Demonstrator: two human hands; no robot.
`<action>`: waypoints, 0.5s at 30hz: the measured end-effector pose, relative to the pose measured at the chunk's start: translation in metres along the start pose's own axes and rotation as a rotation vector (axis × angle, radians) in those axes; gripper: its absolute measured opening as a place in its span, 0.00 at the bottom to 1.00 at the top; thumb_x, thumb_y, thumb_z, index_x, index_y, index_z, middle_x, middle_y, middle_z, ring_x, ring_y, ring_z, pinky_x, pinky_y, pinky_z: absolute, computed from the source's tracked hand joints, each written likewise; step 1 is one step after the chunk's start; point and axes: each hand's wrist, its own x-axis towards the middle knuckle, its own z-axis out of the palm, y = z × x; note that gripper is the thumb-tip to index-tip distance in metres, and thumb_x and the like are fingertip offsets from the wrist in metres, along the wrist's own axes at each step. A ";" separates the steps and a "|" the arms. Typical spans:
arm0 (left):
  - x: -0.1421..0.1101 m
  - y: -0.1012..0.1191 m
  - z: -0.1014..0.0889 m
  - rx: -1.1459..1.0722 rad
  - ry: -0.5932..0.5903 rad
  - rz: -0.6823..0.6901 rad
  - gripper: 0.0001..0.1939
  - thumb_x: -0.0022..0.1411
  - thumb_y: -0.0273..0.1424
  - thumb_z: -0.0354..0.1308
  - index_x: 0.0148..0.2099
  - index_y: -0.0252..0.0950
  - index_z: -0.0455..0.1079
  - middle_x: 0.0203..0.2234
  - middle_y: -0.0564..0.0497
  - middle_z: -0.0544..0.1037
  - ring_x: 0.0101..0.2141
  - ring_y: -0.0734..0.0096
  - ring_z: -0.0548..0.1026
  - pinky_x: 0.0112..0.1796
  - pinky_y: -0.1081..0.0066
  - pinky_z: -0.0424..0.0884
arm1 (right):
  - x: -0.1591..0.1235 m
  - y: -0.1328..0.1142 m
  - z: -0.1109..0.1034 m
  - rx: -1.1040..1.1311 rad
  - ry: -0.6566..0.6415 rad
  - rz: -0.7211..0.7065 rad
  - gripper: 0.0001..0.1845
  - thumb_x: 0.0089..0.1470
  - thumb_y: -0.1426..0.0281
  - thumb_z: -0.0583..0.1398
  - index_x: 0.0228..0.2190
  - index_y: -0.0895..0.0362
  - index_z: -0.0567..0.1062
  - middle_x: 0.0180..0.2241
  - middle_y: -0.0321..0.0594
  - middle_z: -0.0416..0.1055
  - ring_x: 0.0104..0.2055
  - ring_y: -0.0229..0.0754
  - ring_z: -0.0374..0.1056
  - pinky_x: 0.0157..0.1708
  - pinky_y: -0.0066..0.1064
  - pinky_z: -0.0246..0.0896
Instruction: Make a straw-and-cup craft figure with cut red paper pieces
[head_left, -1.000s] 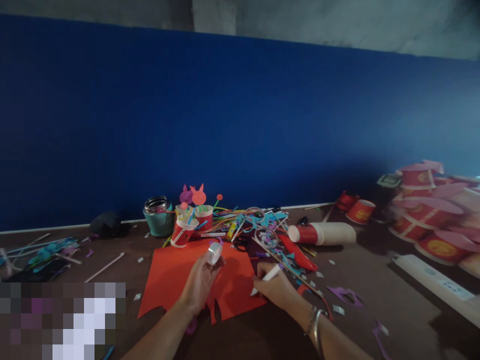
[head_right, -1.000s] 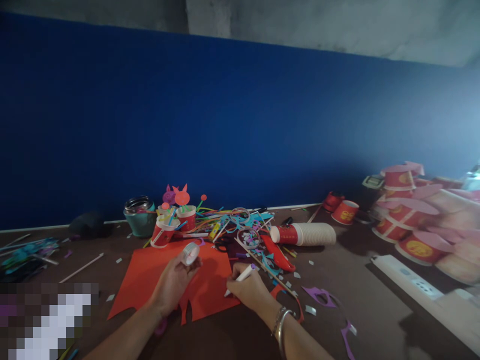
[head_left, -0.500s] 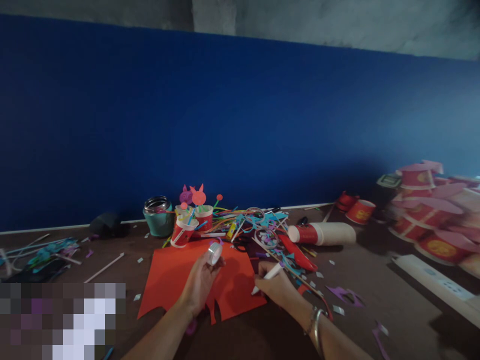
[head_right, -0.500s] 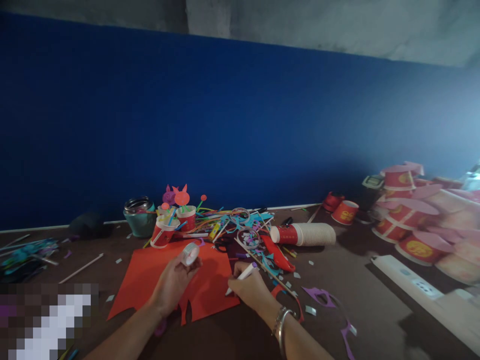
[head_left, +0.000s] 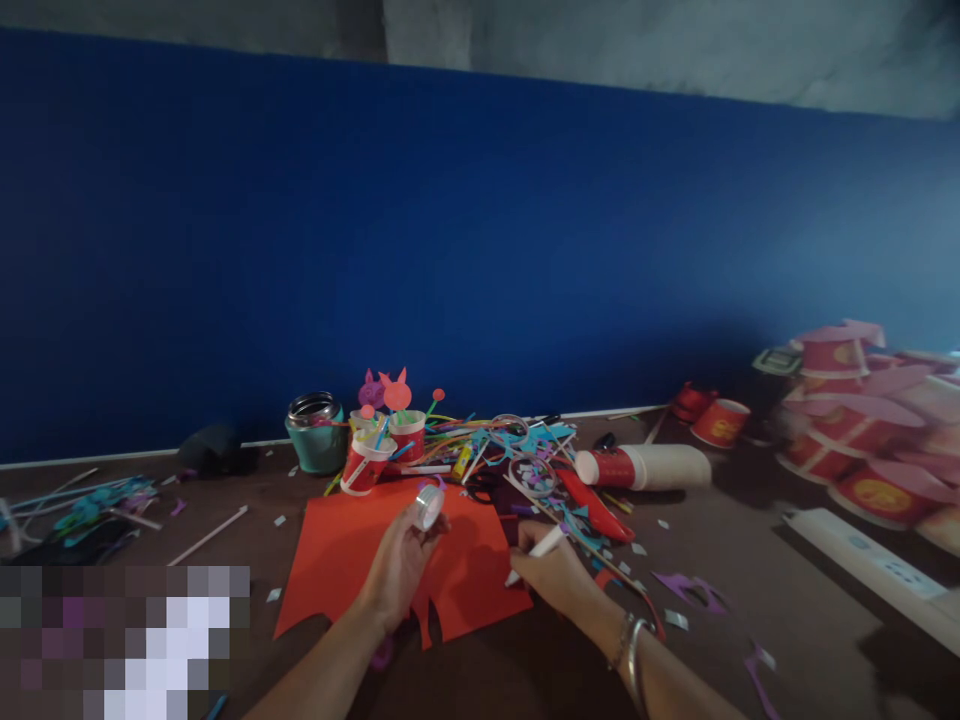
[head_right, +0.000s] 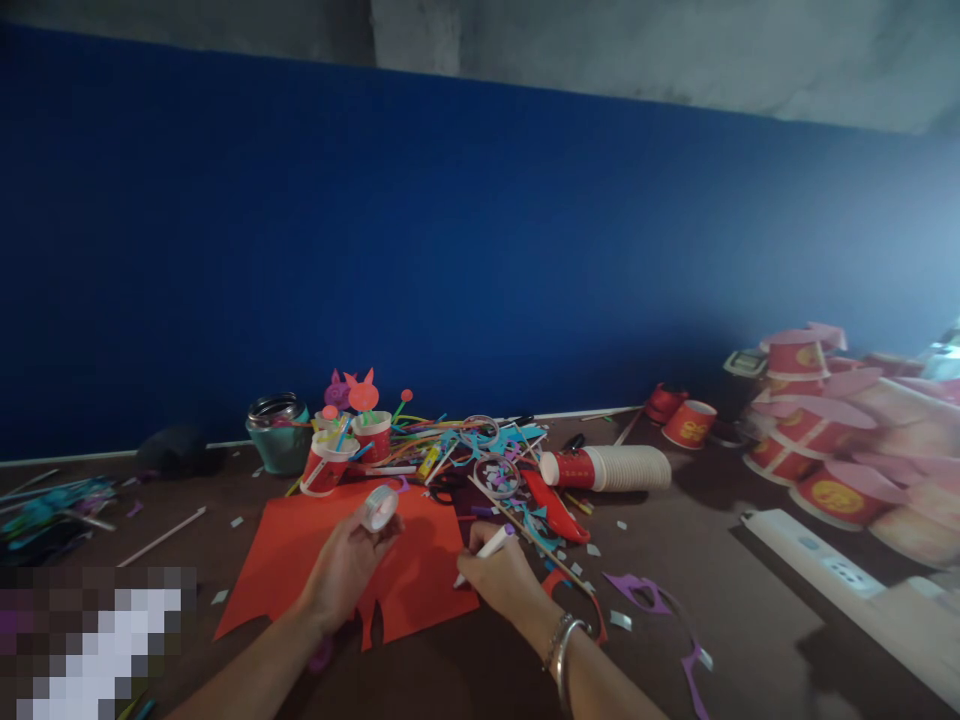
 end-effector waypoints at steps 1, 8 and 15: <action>0.000 0.000 0.000 0.003 -0.004 0.000 0.13 0.57 0.34 0.51 0.36 0.30 0.73 0.27 0.46 0.76 0.34 0.66 0.73 0.44 0.67 0.65 | 0.000 0.000 0.000 0.001 0.000 0.003 0.11 0.34 0.73 0.54 0.12 0.54 0.54 0.08 0.24 0.54 0.13 0.34 0.62 0.13 0.22 0.55; 0.001 -0.001 -0.001 0.002 0.005 -0.006 0.13 0.57 0.33 0.51 0.37 0.30 0.72 0.28 0.46 0.76 0.35 0.66 0.74 0.45 0.67 0.66 | 0.001 0.006 0.001 0.015 -0.043 0.019 0.11 0.34 0.73 0.54 0.12 0.54 0.54 0.07 0.23 0.54 0.13 0.33 0.61 0.12 0.21 0.50; 0.001 0.000 0.002 -0.013 0.026 -0.008 0.12 0.56 0.33 0.52 0.35 0.30 0.72 0.27 0.46 0.76 0.34 0.66 0.74 0.45 0.66 0.65 | 0.001 0.009 0.000 -0.028 -0.078 0.011 0.10 0.33 0.75 0.54 0.12 0.55 0.56 0.07 0.24 0.55 0.12 0.31 0.56 0.11 0.20 0.43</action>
